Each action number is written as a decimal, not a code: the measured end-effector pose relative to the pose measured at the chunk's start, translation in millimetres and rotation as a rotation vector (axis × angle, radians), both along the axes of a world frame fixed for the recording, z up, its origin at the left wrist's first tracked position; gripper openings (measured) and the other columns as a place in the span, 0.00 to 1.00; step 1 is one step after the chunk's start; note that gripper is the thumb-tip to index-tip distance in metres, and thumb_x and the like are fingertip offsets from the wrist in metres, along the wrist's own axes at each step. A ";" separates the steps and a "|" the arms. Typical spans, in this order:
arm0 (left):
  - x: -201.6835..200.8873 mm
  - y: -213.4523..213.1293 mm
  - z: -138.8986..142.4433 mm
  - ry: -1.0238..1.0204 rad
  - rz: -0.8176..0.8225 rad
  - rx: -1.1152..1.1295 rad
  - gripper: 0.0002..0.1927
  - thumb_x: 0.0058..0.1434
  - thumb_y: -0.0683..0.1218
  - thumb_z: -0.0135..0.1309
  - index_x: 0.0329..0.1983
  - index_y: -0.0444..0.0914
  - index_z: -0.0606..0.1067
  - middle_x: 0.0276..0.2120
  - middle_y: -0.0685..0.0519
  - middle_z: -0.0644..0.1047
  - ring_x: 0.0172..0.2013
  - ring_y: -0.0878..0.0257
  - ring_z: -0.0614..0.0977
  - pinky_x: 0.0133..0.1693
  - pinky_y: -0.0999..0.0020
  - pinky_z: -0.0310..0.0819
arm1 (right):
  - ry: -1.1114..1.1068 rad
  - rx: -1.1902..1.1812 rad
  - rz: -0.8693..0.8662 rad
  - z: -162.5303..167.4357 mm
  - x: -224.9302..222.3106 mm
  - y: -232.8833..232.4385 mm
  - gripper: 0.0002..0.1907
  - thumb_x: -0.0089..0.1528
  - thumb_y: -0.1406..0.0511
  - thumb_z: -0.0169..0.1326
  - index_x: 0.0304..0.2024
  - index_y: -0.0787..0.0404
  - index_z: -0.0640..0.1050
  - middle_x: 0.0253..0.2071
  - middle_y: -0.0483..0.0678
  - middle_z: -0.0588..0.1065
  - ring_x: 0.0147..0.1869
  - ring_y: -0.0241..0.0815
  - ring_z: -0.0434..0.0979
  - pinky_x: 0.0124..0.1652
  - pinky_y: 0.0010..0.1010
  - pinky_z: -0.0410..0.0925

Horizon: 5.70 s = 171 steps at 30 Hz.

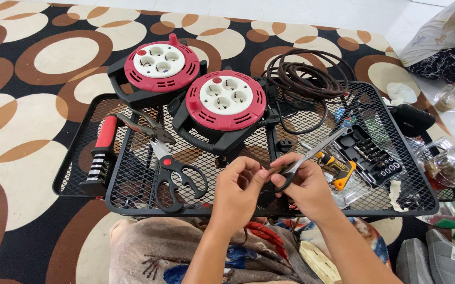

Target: The person sits on a bed with a mesh tray holding two cable reel power strips, scissors, pliers and a screwdriver set. They cut and strip the insulation from a small electrical wire with scissors, pull the cut pieces apart by hand, and handle the wire ends and tools across the tray.

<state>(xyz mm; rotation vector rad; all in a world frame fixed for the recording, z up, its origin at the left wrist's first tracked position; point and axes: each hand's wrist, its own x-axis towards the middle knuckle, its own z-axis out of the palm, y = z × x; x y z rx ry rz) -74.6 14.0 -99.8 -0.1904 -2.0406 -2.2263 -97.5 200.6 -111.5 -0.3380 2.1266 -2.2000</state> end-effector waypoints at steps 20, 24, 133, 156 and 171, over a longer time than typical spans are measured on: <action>1.6 3.4 10.1 0.001 0.090 -0.041 0.09 0.68 0.43 0.53 0.33 0.33 0.71 0.22 0.58 0.71 0.25 0.72 0.69 0.27 0.72 0.65 | 0.053 -0.119 -0.012 -3.9 2.1 -2.7 0.08 0.61 0.73 0.61 0.36 0.60 0.73 0.44 0.56 0.83 0.35 0.34 0.79 0.35 0.26 0.73; -0.1 6.9 8.0 -0.029 0.147 -0.055 0.10 0.67 0.43 0.54 0.33 0.33 0.71 0.21 0.57 0.71 0.24 0.71 0.69 0.27 0.72 0.65 | 0.071 -0.083 -0.006 -6.4 1.1 -1.5 0.09 0.60 0.73 0.62 0.36 0.60 0.73 0.43 0.56 0.83 0.33 0.33 0.78 0.33 0.25 0.72; -3.0 11.4 -5.1 -0.048 0.355 0.127 0.11 0.66 0.44 0.55 0.33 0.31 0.76 0.23 0.58 0.76 0.25 0.73 0.72 0.28 0.74 0.68 | 0.154 -0.010 -0.167 -8.8 10.5 -8.0 0.12 0.57 0.73 0.65 0.30 0.61 0.71 0.37 0.57 0.84 0.29 0.27 0.76 0.25 0.19 0.66; 3.5 -1.5 2.6 -0.033 -0.029 0.012 0.11 0.63 0.45 0.61 0.32 0.31 0.79 0.21 0.61 0.73 0.24 0.75 0.70 0.26 0.75 0.64 | 0.119 -0.173 -0.198 -5.2 10.0 -3.7 0.10 0.60 0.74 0.62 0.36 0.62 0.73 0.38 0.55 0.82 0.34 0.33 0.78 0.33 0.22 0.70; 5.5 -1.4 -2.4 -0.092 -0.024 -0.005 0.09 0.59 0.44 0.65 0.31 0.31 0.80 0.20 0.61 0.74 0.24 0.75 0.70 0.25 0.75 0.63 | 0.097 -0.122 -0.045 -10.4 8.7 -3.4 0.14 0.58 0.71 0.66 0.43 0.65 0.75 0.41 0.52 0.82 0.46 0.39 0.82 0.47 0.31 0.75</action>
